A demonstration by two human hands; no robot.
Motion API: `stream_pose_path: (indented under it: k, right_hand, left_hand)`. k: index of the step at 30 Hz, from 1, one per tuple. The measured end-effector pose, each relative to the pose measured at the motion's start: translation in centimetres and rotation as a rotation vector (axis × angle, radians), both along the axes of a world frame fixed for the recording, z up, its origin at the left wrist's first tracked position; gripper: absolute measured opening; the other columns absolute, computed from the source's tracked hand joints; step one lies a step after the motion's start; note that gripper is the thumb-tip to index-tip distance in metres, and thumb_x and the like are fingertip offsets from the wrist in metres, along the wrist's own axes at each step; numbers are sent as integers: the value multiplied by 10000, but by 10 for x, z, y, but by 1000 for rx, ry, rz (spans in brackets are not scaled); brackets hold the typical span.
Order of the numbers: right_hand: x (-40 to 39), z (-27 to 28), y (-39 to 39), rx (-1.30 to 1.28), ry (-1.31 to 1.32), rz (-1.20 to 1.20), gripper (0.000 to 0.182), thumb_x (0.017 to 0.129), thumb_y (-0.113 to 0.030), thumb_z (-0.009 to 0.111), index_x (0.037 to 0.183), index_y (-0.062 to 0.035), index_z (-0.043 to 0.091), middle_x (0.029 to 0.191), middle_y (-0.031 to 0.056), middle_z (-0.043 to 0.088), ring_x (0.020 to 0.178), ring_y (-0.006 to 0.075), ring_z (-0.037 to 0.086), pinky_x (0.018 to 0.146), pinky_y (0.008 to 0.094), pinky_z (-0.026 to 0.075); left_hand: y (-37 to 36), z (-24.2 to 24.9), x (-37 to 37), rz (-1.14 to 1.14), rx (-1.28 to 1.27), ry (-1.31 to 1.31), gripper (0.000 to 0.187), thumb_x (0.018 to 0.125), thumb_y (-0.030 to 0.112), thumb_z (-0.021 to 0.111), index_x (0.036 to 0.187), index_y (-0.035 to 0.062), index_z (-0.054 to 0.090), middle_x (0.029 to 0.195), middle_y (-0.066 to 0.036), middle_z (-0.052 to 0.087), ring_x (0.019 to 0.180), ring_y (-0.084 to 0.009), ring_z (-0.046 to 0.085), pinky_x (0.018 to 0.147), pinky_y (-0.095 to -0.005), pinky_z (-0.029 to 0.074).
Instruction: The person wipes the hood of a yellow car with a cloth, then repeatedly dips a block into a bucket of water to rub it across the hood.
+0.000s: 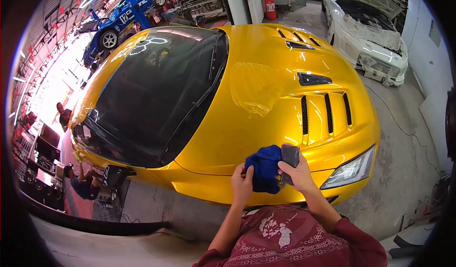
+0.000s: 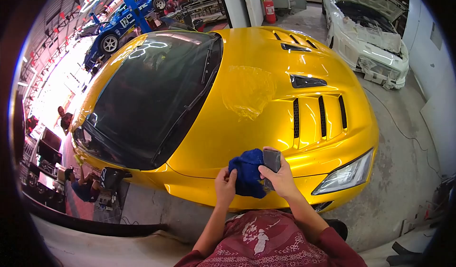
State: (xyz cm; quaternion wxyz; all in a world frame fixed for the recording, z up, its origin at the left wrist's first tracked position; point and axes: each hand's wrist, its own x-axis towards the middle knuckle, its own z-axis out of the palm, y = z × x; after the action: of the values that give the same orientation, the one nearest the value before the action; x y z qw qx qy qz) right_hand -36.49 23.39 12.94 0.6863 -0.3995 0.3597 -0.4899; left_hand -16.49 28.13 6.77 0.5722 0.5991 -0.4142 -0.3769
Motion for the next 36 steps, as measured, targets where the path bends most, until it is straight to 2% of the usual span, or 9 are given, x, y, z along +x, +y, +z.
stream_pose_path:
  k: [4, 6, 8, 12, 18, 24, 27, 30, 36]
  right_hand:
    - [19, 30, 3, -377, 301, 11, 527, 911, -19, 721, 1402, -85, 542, 947, -9, 583, 748, 79, 574, 701, 246, 497]
    - [32, 35, 13, -515, 317, 35, 528, 907, -11, 712, 1401, -84, 541, 995, 2, 584, 808, 94, 580, 745, 245, 495]
    - [42, 45, 26, -563, 337, 173, 518, 895, 0, 702, 1385, -73, 550, 1035, 21, 581, 882, 116, 582, 795, 251, 488]
    - [40, 69, 42, -864, 535, 548, 499, 825, -22, 742, 1307, -35, 612, 1064, 168, 611, 941, 290, 633, 863, 358, 509]
    - [26, 75, 48, -647, 600, 559, 506, 817, -26, 761, 1303, -47, 622, 950, 83, 619, 825, 200, 628, 769, 317, 510]
    - [36, 72, 59, -312, 388, 283, 478, 881, -66, 740, 1329, -18, 584, 961, 19, 625, 794, 124, 583, 741, 250, 487]
    - [53, 54, 58, -572, 485, 309, 468, 880, -58, 731, 1325, -24, 587, 1001, 27, 621, 842, 136, 588, 767, 252, 487]
    - [73, 69, 76, -774, 582, 497, 514, 838, -58, 761, 1324, -21, 597, 1086, 114, 630, 951, 234, 607, 869, 344, 495]
    - [89, 74, 82, -862, 519, 815, 505, 848, -92, 778, 1320, -31, 611, 1123, 182, 636, 1022, 343, 635, 927, 386, 512]
  left_hand:
    - [18, -69, -19, 125, -45, -364, 271, 1012, 181, 687, 1202, -4, 634, 1075, -78, 660, 1006, -165, 630, 854, -309, 517]
    - [27, -89, -33, 45, 185, -115, 328, 1006, 202, 689, 1261, 19, 594, 1142, -91, 640, 1067, -203, 631, 870, -343, 521]
    - [28, -45, -37, -68, 299, 850, 344, 1003, 216, 681, 1287, 57, 567, 1161, -85, 644, 1086, -212, 642, 910, -363, 525]
    - [26, -7, -20, -276, -286, 1076, 479, 1005, 328, 668, 1393, 85, 527, 1297, -74, 631, 1194, -210, 623, 1024, -386, 515]
    - [33, -15, 28, -337, -416, 1481, 434, 1038, 383, 598, 1347, 82, 553, 1260, -106, 653, 1172, -266, 653, 1053, -435, 531]
    - [5, -74, 42, 370, 244, 391, 373, 1030, 356, 597, 1295, 95, 580, 1137, -89, 691, 1045, -245, 686, 896, -406, 577]
    - [19, -105, 18, 283, 444, -76, 339, 992, 201, 635, 1295, 65, 566, 1073, -92, 677, 995, -227, 667, 914, -398, 547]
    - [33, -122, 2, -233, 18, 1370, 298, 965, 147, 650, 1243, 62, 582, 1063, -79, 678, 1000, -223, 669, 881, -361, 533]
    - [29, -75, 15, -167, -61, 929, 272, 965, 159, 659, 1219, 76, 607, 1082, -60, 676, 1028, -224, 657, 926, -368, 519]
